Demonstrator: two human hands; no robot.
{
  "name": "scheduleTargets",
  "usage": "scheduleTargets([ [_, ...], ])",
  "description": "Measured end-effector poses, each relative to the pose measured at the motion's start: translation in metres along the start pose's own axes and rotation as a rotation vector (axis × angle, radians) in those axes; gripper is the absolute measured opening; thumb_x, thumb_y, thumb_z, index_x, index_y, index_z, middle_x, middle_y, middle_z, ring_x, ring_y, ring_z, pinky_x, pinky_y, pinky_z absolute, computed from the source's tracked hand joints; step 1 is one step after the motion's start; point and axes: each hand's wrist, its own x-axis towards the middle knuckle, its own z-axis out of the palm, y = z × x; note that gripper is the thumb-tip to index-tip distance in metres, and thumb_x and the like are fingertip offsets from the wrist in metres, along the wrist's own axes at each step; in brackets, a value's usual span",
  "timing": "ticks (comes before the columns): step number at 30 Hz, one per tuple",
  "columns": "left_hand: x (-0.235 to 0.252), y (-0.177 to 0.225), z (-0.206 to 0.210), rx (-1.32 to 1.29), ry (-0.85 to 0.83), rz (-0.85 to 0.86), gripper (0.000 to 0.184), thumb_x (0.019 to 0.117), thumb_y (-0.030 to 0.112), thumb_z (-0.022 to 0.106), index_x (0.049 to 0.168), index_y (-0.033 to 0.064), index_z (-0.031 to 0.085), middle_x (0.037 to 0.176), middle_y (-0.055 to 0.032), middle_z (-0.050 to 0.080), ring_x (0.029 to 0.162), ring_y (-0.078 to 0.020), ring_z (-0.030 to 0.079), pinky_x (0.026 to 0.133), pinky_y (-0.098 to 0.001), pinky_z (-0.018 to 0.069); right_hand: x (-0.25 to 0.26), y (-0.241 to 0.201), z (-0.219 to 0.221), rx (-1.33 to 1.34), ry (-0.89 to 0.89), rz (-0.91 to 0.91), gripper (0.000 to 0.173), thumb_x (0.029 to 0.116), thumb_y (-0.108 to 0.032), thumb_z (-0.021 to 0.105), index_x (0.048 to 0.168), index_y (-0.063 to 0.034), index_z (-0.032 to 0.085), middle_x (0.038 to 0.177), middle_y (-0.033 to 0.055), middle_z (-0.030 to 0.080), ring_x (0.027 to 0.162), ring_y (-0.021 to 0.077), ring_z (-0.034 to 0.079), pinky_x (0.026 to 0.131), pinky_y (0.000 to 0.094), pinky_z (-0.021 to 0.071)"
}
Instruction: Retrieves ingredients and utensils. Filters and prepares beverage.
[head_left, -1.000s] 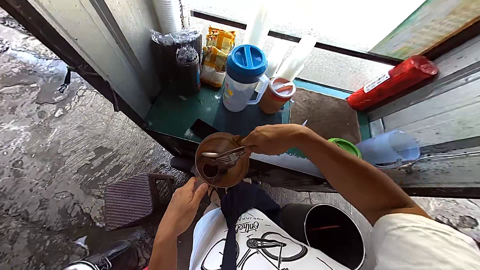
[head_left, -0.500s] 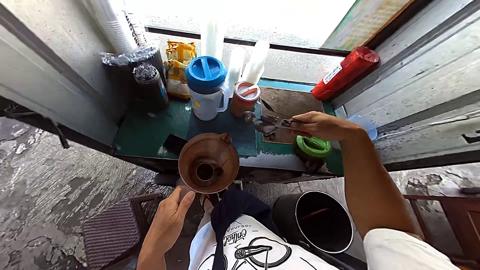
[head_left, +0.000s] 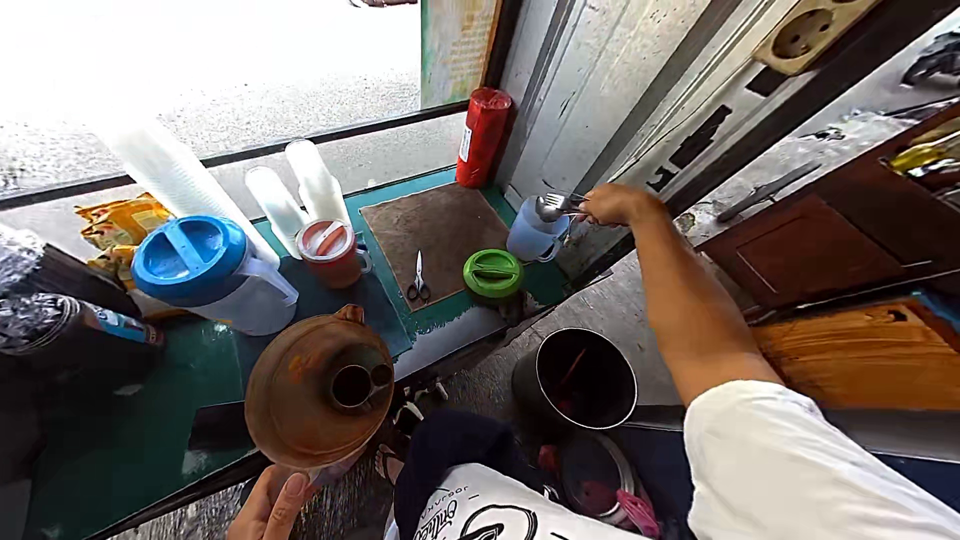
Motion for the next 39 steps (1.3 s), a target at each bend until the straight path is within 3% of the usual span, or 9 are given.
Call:
scheduleTargets([
  [4,0.005,0.003,0.013,-0.042,-0.008,0.027,0.03,0.1078,0.021,0.044,0.118,-0.0054,0.054,0.103,0.002,0.068,0.097,-0.0033,0.07,0.09,-0.0299,0.0615,0.043,-0.002,0.01,-0.146,-0.095,0.126,0.025,0.1068,-0.01,0.044,0.094,0.0008,0.062,0.074,0.0077,0.051,0.057,0.0142,0.041,0.057,0.0339,0.0382],
  [11,0.0,0.011,0.028,-0.092,0.041,-0.01,0.025,0.1078,0.022,0.046,0.116,-0.0006,0.054,0.102,0.0061,0.068,0.099,-0.0047,0.07,0.094,-0.0319,0.0604,0.099,-0.029,0.033,-0.424,-0.198,0.036,0.016,0.0985,-0.004,0.053,0.094,0.0084,0.063,0.09,0.0217,0.061,0.076,0.0308,0.059,0.073,0.0535,0.0482],
  [19,-0.008,0.016,0.029,-0.09,0.065,-0.024,0.024,0.1081,0.022,0.045,0.117,0.0013,0.054,0.103,0.0064,0.067,0.1,-0.005,0.07,0.095,-0.0323,0.0603,0.114,-0.036,0.022,-0.415,-0.03,0.054,0.045,0.0961,-0.032,0.074,0.103,0.0117,0.066,0.104,0.0288,0.066,0.092,0.0392,0.067,0.083,0.0588,0.0533],
  [24,-0.008,0.014,0.031,0.093,0.103,0.059,0.055,0.1032,0.055,0.05,0.119,0.0058,0.066,0.101,0.0037,0.073,0.095,-0.0041,0.071,0.088,-0.0276,0.0616,0.044,-0.059,-0.006,-0.252,0.215,-0.345,0.058,0.1014,-0.041,0.063,0.127,0.011,0.062,0.121,0.0434,0.059,0.118,0.0636,0.055,0.094,0.0841,0.0373],
  [27,-0.006,0.016,0.032,0.186,0.06,0.13,0.052,0.1032,0.057,0.049,0.12,0.0103,0.067,0.097,0.0076,0.07,0.089,0.0032,0.065,0.08,-0.0188,0.0564,-0.077,-0.107,0.0,0.043,0.199,-0.827,0.048,0.1036,-0.043,0.058,0.134,-0.0063,0.062,0.115,0.0192,0.07,0.097,0.034,0.071,0.087,0.0579,0.0573],
  [29,-0.006,0.02,0.036,0.216,0.038,0.158,0.052,0.1044,0.054,0.049,0.123,0.0093,0.067,0.102,0.0056,0.071,0.092,0.0029,0.066,0.083,-0.0189,0.0566,-0.157,-0.137,0.03,0.099,0.008,-1.269,0.04,0.1011,-0.042,0.06,0.125,-0.0108,0.069,0.11,0.0051,0.073,0.093,0.0147,0.073,0.083,0.0394,0.0638],
  [31,-0.006,0.024,0.043,0.272,0.029,0.172,0.053,0.1053,0.052,0.048,0.126,0.007,0.067,0.11,0.0008,0.072,0.1,-0.0004,0.067,0.09,-0.0227,0.0571,-0.211,-0.173,0.085,-0.161,-0.205,-1.527,0.031,0.098,-0.036,0.065,0.122,-0.0172,0.072,0.107,-0.0007,0.074,0.092,0.0129,0.071,0.081,0.0386,0.061],
  [36,-0.009,0.026,0.074,0.457,0.06,0.22,0.052,0.1064,0.048,0.047,0.12,0.004,0.07,0.122,-0.0089,0.071,0.115,-0.0121,0.067,0.1,-0.0317,0.0551,-0.22,-0.233,0.271,-0.748,-0.297,-1.266,0.034,0.0989,-0.03,0.06,0.106,0.0028,0.066,0.095,0.0234,0.066,0.086,0.0426,0.067,0.067,0.0602,0.0533],
  [39,-0.011,0.018,0.086,0.522,0.091,0.238,0.051,0.1059,0.048,0.047,0.116,0.0041,0.071,0.117,-0.0093,0.072,0.111,-0.0159,0.068,0.097,-0.034,0.0561,-0.182,-0.257,0.348,-0.97,-0.299,-1.225,0.034,0.0932,-0.042,0.06,0.102,-0.0098,0.067,0.097,0.0137,0.067,0.091,0.0329,0.067,0.07,0.0554,0.0539],
])
